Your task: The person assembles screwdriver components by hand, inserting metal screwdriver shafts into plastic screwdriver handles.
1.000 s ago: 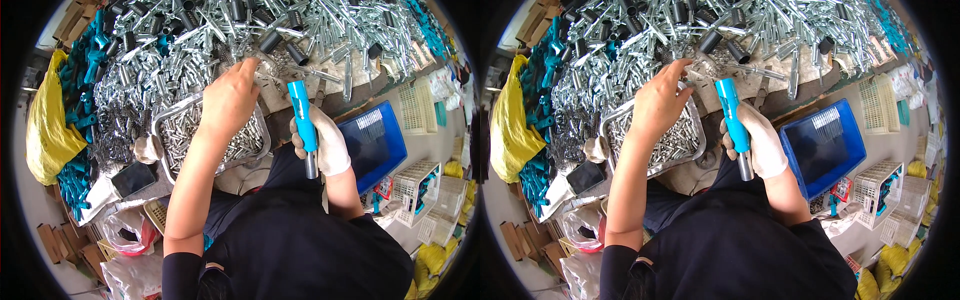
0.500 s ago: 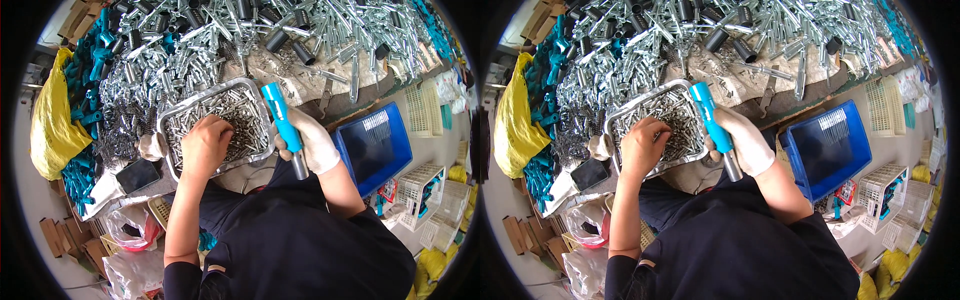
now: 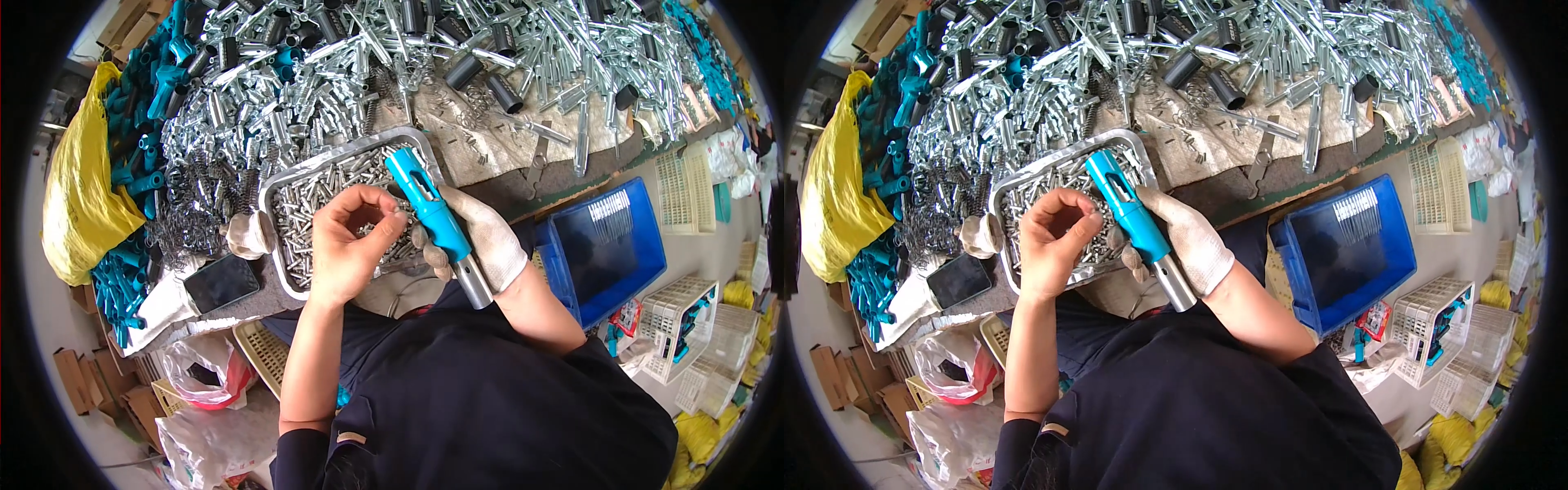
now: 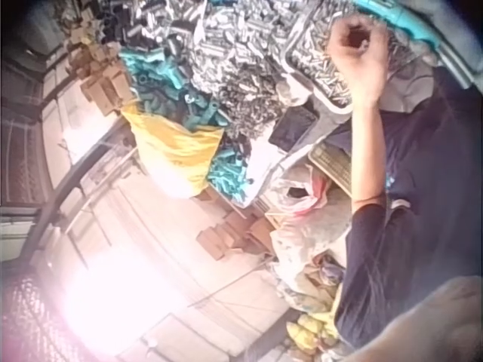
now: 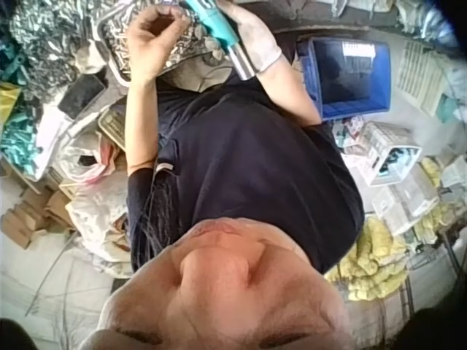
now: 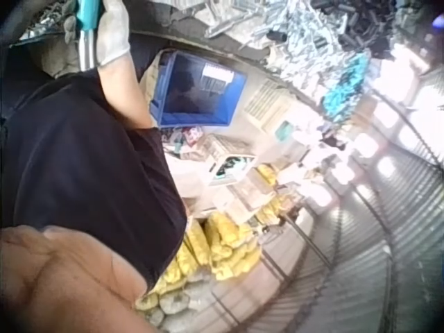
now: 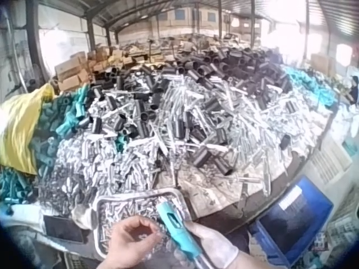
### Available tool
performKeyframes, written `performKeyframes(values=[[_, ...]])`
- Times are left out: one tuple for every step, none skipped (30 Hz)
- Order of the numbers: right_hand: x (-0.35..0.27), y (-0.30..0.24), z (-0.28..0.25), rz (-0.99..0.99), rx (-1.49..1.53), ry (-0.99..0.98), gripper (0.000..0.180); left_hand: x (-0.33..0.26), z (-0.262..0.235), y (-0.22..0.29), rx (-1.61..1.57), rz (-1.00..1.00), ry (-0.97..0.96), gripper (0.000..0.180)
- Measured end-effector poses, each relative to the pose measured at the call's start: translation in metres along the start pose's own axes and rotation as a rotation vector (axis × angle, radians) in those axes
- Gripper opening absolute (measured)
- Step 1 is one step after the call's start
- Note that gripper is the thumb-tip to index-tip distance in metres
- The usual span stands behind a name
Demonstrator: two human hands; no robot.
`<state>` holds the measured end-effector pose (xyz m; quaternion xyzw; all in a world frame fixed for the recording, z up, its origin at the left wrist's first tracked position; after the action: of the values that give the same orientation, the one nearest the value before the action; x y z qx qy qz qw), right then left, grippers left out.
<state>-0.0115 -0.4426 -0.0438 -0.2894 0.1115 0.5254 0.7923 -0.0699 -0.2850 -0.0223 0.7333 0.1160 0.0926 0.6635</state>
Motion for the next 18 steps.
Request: performKeyframes(values=[[0.003,0.001,-0.002,0.013,0.051,-0.055,0.040,-0.001,0.004,-0.002,-0.222,-0.116,-0.028,0.009],[0.004,0.002,-0.002,0.026,0.101,-0.111,0.038,0.000,0.009,0.002,-0.300,-0.127,-0.014,0.010],[0.005,0.002,-0.001,0.025,0.100,-0.109,0.038,0.000,0.009,0.001,-0.302,-0.126,-0.014,0.010],[0.006,0.003,0.000,0.011,0.119,-0.088,0.038,0.000,0.009,-0.001,-0.337,-0.180,-0.033,0.011],[0.007,0.004,0.000,-0.003,0.138,-0.066,0.039,0.000,0.009,-0.003,-0.371,-0.233,-0.051,0.011],[0.007,0.005,0.001,-0.002,0.137,-0.066,0.039,0.000,0.011,-0.005,-0.397,-0.215,-0.008,0.012],[0.007,0.006,0.003,0.004,0.154,-0.109,0.039,-0.001,0.010,-0.004,-0.398,-0.214,-0.006,0.012],[0.007,0.007,0.006,0.010,0.172,-0.152,0.039,-0.001,0.009,-0.002,-0.450,-0.241,-0.023,0.013],[0.006,0.007,0.007,0.009,0.171,-0.152,0.039,-0.002,0.009,-0.001,-0.501,-0.266,-0.041,0.014],[0.006,0.006,0.008,0.000,0.181,-0.183,0.039,-0.002,0.009,0.000,-0.538,-0.275,-0.055,0.014],[0.006,0.006,0.010,-0.008,0.190,-0.214,0.039,-0.002,0.009,0.001,-0.538,-0.272,-0.055,0.014],[0.007,0.006,0.010,0.009,0.207,-0.242,0.039,-0.002,0.009,0.003,-0.569,-0.272,-0.067,0.014],[0.007,0.007,0.010,0.010,0.206,-0.246,0.039,-0.003,0.009,0.004,-0.598,-0.270,-0.079,0.014],[0.008,0.008,0.009,0.005,0.227,-0.250,0.041,-0.003,0.009,0.005,-0.632,-0.273,-0.088,0.014],[0.009,0.009,0.011,0.000,0.247,-0.257,0.042,-0.003,0.008,0.005,-0.628,-0.266,-0.084,0.014],[0.008,0.009,0.015,0.017,0.293,-0.253,0.043,-0.004,0.008,0.006,-0.647,-0.270,-0.081,0.014],[0.008,0.009,0.015,0.019,0.289,-0.263,0.043,-0.004,0.008,0.005,-0.665,-0.274,-0.077,0.014],[0.007,0.010,0.014,0.038,0.305,-0.287,0.043,-0.002,0.011,0.002,-0.650,-0.214,-0.046,0.015]])
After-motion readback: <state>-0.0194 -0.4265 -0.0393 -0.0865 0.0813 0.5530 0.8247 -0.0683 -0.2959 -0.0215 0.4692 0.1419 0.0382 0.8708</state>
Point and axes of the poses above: each hand's wrist, its own x-axis towards the middle knuckle, its own z-axis out of the palm, y = z × x, the point moved 3 cm from there along x, towards the middle knuckle, and after that the axes turned 6 degrees about x, right-handed, at the moved point
